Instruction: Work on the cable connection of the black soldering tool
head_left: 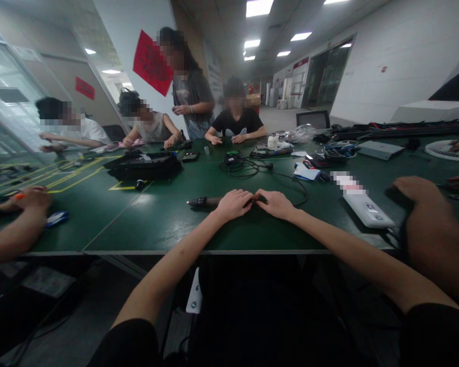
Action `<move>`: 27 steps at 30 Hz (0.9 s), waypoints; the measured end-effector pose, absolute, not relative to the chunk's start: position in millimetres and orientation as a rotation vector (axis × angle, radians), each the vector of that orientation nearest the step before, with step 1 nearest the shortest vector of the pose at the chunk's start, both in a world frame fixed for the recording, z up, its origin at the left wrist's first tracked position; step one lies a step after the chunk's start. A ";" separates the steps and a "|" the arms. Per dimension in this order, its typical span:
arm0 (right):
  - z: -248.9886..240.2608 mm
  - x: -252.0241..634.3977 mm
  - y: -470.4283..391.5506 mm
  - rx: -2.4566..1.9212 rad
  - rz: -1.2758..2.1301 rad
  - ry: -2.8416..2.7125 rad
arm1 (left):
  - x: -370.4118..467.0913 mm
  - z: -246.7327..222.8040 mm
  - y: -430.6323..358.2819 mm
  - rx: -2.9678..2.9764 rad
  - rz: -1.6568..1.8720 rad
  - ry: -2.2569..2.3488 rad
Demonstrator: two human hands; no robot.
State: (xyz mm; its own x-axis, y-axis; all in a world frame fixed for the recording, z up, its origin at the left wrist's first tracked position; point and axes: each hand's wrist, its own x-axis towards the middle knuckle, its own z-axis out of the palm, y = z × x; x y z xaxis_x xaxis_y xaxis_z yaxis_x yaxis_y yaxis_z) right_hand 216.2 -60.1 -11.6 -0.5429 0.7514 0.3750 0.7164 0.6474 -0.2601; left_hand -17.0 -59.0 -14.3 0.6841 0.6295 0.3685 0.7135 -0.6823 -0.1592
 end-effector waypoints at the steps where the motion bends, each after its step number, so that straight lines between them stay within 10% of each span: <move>1: -11.3 216.1 -60.5 -1.158 0.097 -2.416 | -16.9 -14.3 -58.8 -2.602 -0.410 -1.082; 27: -12.9 216.6 -58.4 -1.163 0.078 -2.424 | -17.4 -12.0 -60.6 -2.631 -0.437 -1.061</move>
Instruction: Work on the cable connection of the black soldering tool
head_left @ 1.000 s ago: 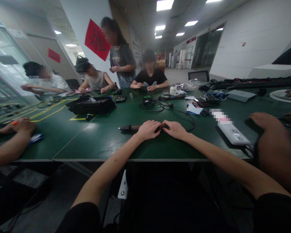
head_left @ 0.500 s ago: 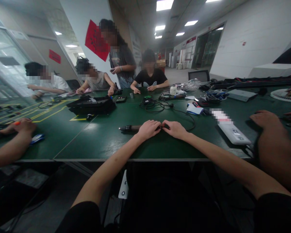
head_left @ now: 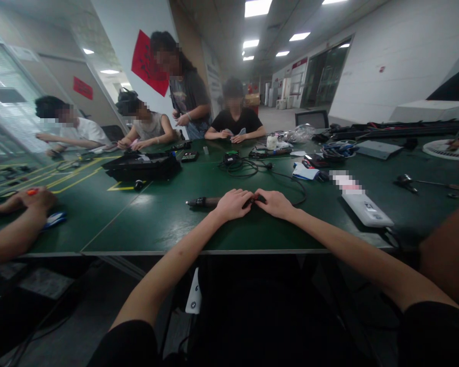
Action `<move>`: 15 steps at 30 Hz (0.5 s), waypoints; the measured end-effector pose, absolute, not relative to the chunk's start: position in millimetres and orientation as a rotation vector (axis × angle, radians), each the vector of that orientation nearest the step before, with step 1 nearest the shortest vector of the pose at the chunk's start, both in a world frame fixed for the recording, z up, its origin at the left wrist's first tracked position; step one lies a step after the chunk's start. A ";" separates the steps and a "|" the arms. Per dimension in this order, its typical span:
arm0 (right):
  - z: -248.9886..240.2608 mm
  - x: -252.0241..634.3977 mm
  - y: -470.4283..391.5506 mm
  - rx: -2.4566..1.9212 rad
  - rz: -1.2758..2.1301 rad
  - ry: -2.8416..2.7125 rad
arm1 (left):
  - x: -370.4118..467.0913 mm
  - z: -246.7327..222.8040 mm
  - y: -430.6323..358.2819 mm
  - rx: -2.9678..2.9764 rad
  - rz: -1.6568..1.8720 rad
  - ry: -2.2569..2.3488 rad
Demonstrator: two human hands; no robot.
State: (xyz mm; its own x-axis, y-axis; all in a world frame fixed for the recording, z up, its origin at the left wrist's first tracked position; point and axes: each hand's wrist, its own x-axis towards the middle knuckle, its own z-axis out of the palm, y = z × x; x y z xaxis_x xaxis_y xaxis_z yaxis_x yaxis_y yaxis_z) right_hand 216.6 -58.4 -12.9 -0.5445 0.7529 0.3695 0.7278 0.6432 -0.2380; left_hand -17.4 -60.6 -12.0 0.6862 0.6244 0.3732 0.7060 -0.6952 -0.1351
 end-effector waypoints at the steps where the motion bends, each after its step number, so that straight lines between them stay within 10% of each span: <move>1: -12.7 216.6 -58.6 -1.166 0.077 -2.425 | -17.1 -11.8 -60.6 -2.632 -0.428 -1.063; 15: -14.7 218.4 -56.1 -1.146 0.112 -2.414 | -15.9 -12.4 -58.0 -2.601 -0.373 -1.102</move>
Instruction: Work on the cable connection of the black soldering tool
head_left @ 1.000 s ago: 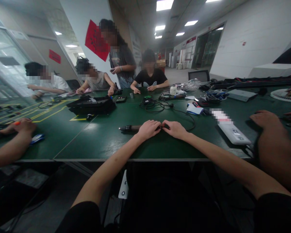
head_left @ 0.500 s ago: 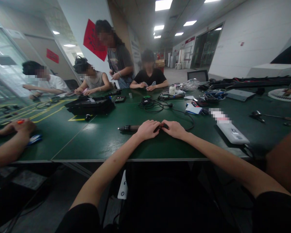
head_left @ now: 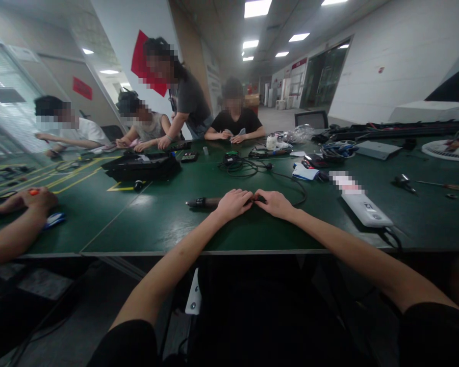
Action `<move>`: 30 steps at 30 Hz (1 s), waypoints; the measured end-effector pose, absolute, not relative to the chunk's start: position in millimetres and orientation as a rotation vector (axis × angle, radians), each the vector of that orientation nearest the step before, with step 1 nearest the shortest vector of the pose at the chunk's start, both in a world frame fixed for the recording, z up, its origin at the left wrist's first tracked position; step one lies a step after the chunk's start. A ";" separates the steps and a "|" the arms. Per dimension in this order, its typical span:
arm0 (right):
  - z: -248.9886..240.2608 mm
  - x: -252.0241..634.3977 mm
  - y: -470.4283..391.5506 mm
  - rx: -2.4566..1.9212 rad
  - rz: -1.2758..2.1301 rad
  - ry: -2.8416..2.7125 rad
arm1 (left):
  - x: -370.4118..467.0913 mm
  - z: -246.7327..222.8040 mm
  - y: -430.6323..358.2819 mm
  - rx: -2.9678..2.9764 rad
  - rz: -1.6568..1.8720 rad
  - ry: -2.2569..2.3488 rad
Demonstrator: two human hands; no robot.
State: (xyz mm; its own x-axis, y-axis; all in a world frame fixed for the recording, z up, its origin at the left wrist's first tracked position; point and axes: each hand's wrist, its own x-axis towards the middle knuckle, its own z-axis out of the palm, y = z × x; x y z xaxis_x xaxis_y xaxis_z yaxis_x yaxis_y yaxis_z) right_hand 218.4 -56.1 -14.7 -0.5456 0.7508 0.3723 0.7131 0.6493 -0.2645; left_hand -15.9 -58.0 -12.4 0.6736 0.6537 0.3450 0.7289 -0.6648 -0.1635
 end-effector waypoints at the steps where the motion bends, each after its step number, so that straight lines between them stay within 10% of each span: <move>1: -14.4 218.8 -56.2 -1.132 0.121 -2.416 | -15.6 -12.6 -57.9 -2.596 -0.370 -1.103; 30: -12.3 218.1 -57.3 -1.154 0.028 -2.501 | -17.3 -9.2 -61.8 -2.626 -0.401 -1.056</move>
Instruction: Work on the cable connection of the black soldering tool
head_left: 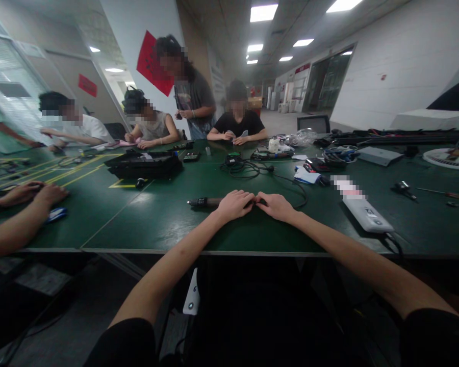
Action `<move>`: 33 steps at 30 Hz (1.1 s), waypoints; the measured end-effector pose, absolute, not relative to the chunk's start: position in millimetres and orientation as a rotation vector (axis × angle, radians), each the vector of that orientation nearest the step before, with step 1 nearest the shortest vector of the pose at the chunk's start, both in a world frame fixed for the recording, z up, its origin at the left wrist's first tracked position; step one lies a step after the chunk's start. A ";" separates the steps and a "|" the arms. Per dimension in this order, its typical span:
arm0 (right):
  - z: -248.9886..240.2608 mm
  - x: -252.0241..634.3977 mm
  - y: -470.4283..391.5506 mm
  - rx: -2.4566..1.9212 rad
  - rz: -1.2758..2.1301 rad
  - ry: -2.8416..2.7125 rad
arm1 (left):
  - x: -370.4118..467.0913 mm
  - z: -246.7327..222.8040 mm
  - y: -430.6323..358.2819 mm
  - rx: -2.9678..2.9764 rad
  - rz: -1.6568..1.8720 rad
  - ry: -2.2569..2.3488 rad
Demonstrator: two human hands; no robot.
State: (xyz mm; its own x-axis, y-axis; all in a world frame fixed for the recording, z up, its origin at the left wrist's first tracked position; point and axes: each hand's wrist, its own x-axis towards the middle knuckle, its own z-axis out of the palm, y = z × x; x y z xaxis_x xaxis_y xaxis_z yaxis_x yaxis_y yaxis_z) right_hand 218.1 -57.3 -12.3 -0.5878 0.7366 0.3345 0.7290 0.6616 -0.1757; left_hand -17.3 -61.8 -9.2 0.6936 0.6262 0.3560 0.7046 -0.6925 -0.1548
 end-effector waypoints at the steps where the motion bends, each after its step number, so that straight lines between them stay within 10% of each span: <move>1: -11.8 218.1 -57.5 -1.149 0.029 -2.505 | -17.4 -9.3 -61.4 -2.621 -0.401 -1.066; 33: -12.0 219.8 -57.3 -1.160 0.102 -2.480 | -17.4 -11.2 -60.1 -2.628 -0.396 -1.046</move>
State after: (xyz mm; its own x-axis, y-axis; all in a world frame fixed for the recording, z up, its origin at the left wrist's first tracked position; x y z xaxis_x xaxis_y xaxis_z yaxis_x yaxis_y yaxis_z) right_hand 219.8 -57.3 -12.0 -0.5761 0.7504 0.3239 0.7213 0.6532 -0.2304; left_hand -17.4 -60.1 -11.2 0.6994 0.6215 0.3531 0.6996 -0.6965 -0.1597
